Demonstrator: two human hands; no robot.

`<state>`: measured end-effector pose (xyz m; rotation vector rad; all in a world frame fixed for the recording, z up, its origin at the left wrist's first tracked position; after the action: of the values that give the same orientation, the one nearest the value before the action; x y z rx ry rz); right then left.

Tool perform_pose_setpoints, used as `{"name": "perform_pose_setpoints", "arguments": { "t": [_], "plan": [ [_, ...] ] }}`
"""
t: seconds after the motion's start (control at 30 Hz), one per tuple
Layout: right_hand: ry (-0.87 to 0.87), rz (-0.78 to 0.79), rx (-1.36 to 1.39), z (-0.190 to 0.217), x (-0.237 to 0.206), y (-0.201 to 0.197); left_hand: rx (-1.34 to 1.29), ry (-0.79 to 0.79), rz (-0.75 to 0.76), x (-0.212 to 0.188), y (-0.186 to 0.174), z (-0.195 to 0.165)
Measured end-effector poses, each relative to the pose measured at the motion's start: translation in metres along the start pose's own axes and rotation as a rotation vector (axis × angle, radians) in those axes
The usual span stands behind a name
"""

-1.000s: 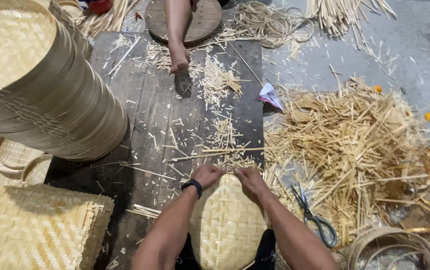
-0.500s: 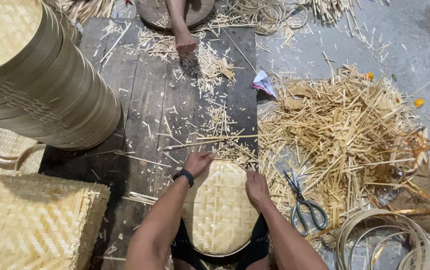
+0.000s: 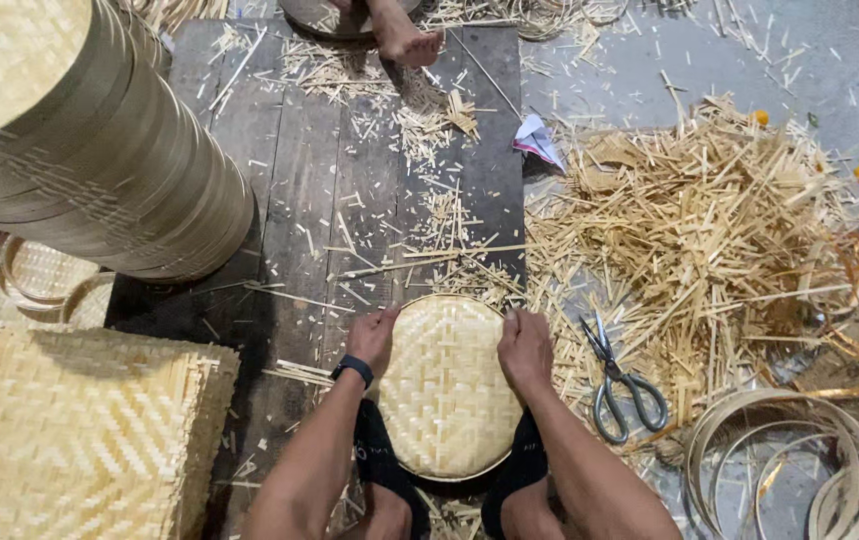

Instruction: The person repeatedly assembles small round bamboo plates by placing a woven mat over a circular frame, trimming the excess with shears, and stacking the finished plates. The process is repeated multiple times in a consistent sequence.

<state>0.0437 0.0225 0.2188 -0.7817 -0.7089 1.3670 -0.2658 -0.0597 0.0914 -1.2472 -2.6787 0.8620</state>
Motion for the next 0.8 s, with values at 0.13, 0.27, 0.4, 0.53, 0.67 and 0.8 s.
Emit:
{"name": "perform_pose_setpoints", "arguments": {
  "t": [0.13,0.27,0.4,0.53,0.67,0.8],
  "plan": [
    [-0.187,0.317,-0.186,0.034,-0.102,0.002,0.175,0.106,-0.078,-0.019,-0.017,-0.001],
    [-1.141,0.198,-0.102,0.085,-0.239,0.016,0.305,-0.039,0.021,-0.02,-0.012,0.015],
    [-1.181,-0.015,-0.167,0.064,-0.252,0.037,0.305,-0.074,0.018,-0.018,-0.012,0.006],
    [-1.088,0.104,-0.146,0.073,-0.244,0.026,0.303,-0.008,-0.038,-0.036,-0.029,-0.02],
    [-0.641,0.667,-0.231,0.078,-0.222,-0.009,0.45,-0.091,-0.072,-0.083,-0.068,-0.026],
    [-0.597,0.407,-0.133,0.099,-0.16,-0.13,0.436,-0.042,-0.153,-0.138,-0.116,-0.029]
  ]
}}
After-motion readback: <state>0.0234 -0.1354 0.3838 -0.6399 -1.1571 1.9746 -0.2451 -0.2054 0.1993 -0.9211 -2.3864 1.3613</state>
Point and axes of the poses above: each hand's wrist, its own x-axis towards the middle knuckle, its own y-axis out of the palm, z = x × y, the point moved 8 cm from there along x, towards the middle knuckle, and after that the axes turned 14 degrees about -z, right-handed, at the moved point
